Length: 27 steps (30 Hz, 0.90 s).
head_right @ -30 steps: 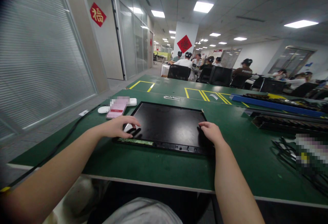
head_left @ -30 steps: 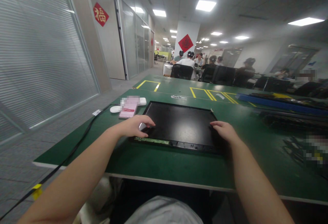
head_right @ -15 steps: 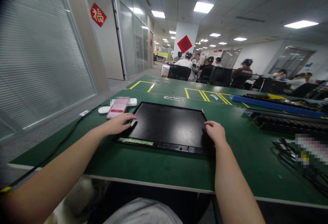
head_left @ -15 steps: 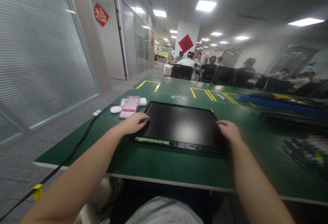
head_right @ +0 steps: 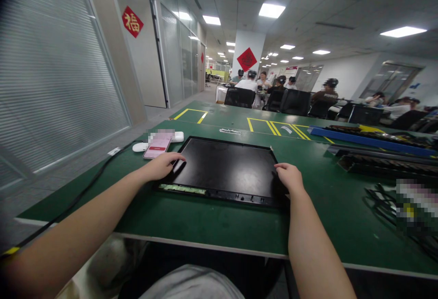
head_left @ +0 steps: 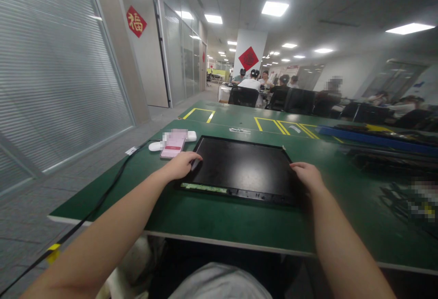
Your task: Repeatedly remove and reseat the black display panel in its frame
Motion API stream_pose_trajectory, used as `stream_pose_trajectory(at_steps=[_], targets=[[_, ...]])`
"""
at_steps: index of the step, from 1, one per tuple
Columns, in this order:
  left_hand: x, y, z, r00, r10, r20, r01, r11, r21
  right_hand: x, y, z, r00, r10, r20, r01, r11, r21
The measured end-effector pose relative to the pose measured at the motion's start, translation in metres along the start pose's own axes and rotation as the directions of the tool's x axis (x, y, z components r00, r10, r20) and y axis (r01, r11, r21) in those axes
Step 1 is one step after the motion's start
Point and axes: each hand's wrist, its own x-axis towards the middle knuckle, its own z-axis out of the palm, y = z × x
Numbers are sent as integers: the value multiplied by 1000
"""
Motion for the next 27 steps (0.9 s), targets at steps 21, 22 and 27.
stream_pose_trajectory(at_steps=[21,22,27], targets=[[1,-6,10,991,-59,-121,53,997,-47,-4,-4,1,1000,-6,-22,6,1000,10],[1,-5,11,989,-87,-120,84,996,-28,-5,-4,0,1000,-18,-24,18,1000,1],[0,-1,8,987,-158,-26,160,984,73,-9,-8,-1,999,-28,-22,28,1000,-9]])
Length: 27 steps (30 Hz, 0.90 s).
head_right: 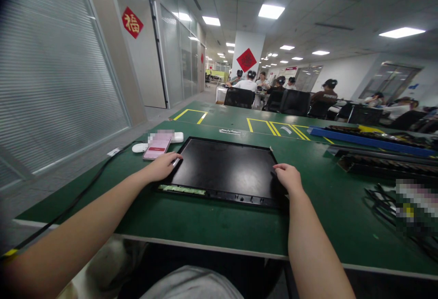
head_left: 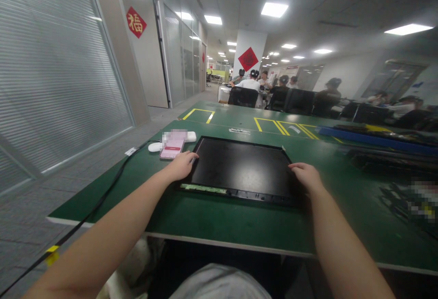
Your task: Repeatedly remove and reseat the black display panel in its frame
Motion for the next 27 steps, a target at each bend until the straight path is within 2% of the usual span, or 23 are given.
stream_pose_trajectory(at_steps=[3,8,11,13,15,18,20,23,27], targets=[[-1,2,-4,999,-16,32,17,1000,-23,-1,-1,-1,1000,5,6,-5,1000,5],[-2,0,-8,993,-116,15,117,983,-144,-1,0,-1,1000,4,3,-4,1000,23],[-2,-1,-10,992,-126,-27,114,956,-271,0,2,0,1000,14,21,-14,1000,20],[-2,-1,-12,989,-137,-60,100,905,-413,1,3,1,1000,12,23,-12,1000,20],[-3,3,-15,982,-183,-52,115,788,-605,3,5,2,1000,-1,11,0,1000,12],[-4,12,-19,954,-298,30,186,510,-840,4,6,3,1000,-22,5,22,1000,-3],[-4,17,-21,921,-382,76,231,377,-897,4,7,3,1000,-29,10,29,1000,-8],[-2,22,-22,872,-472,129,269,242,-932,4,7,4,999,-40,8,40,999,-21],[1,22,-20,836,-494,241,315,71,-946,4,7,4,999,-39,10,39,999,-34]])
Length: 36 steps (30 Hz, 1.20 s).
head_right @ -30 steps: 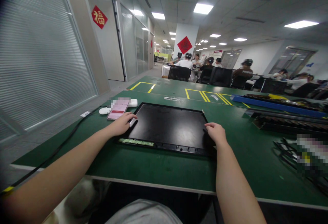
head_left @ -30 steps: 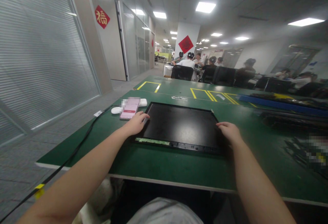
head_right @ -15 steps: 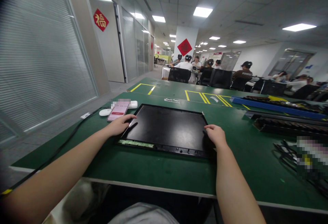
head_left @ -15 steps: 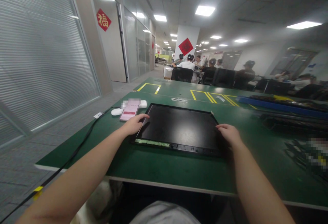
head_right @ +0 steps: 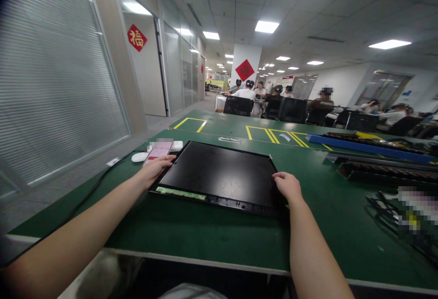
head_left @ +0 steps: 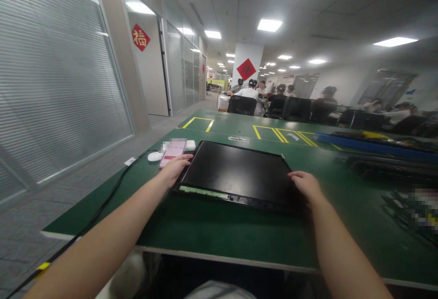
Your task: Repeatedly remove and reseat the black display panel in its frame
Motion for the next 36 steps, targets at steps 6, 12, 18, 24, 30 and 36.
stream_pose_trajectory(at_steps=[6,12,18,24,30,36], targets=[[-2,-1,0,992,-94,89,99,994,-48,0,-1,-1,1000,6,11,-6,1000,7],[-5,-2,-1,973,-124,195,128,992,-11,1,1,0,1000,8,4,-8,1000,-5],[-7,-2,1,981,-109,161,101,993,56,1,2,0,1000,11,-10,-11,1000,-18],[-5,-3,0,983,-51,178,53,999,-9,0,-1,-1,1000,21,15,-21,1000,-16],[-2,-5,-4,981,1,196,5,1000,-26,1,-1,-1,1000,2,12,-2,1000,-20],[-3,-4,-5,980,19,197,-15,1000,-18,0,-2,-1,999,29,15,-29,1000,-4]])
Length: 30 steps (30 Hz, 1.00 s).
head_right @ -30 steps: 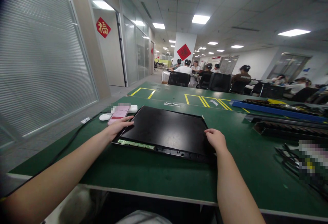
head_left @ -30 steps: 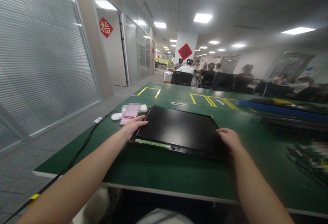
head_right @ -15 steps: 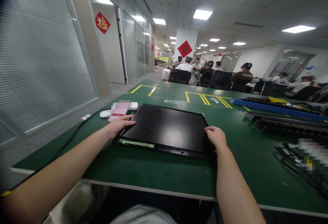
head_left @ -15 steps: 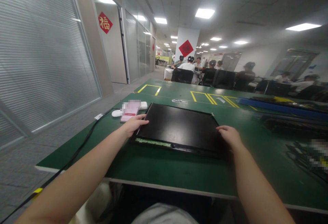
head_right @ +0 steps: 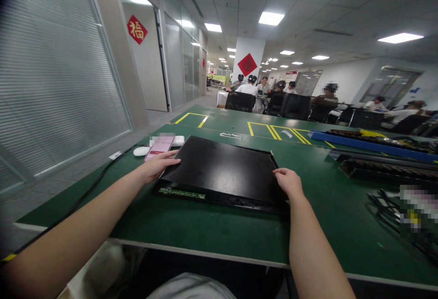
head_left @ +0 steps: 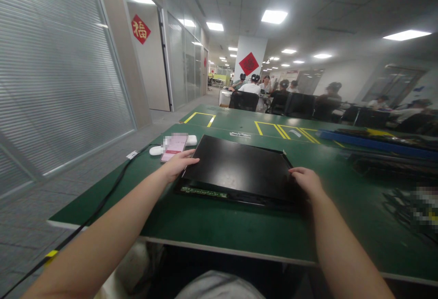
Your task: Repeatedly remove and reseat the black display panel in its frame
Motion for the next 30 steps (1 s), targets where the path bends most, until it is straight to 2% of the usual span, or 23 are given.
stream_pose_trajectory(at_steps=[10,19,25,28,30], targets=[[-4,4,3,990,92,106,-92,996,-7,-2,-3,-1,1000,4,13,-4,1000,14],[-13,9,12,971,193,141,-181,979,-94,2,2,3,1000,13,-17,-11,995,103],[-12,7,12,951,263,166,-236,958,-163,9,5,3,983,147,-114,-113,960,257],[-11,6,12,938,303,171,-272,945,-179,8,6,2,974,216,-66,-190,942,278],[-11,6,12,934,316,168,-288,942,-170,6,6,2,976,212,-46,-186,929,319]])
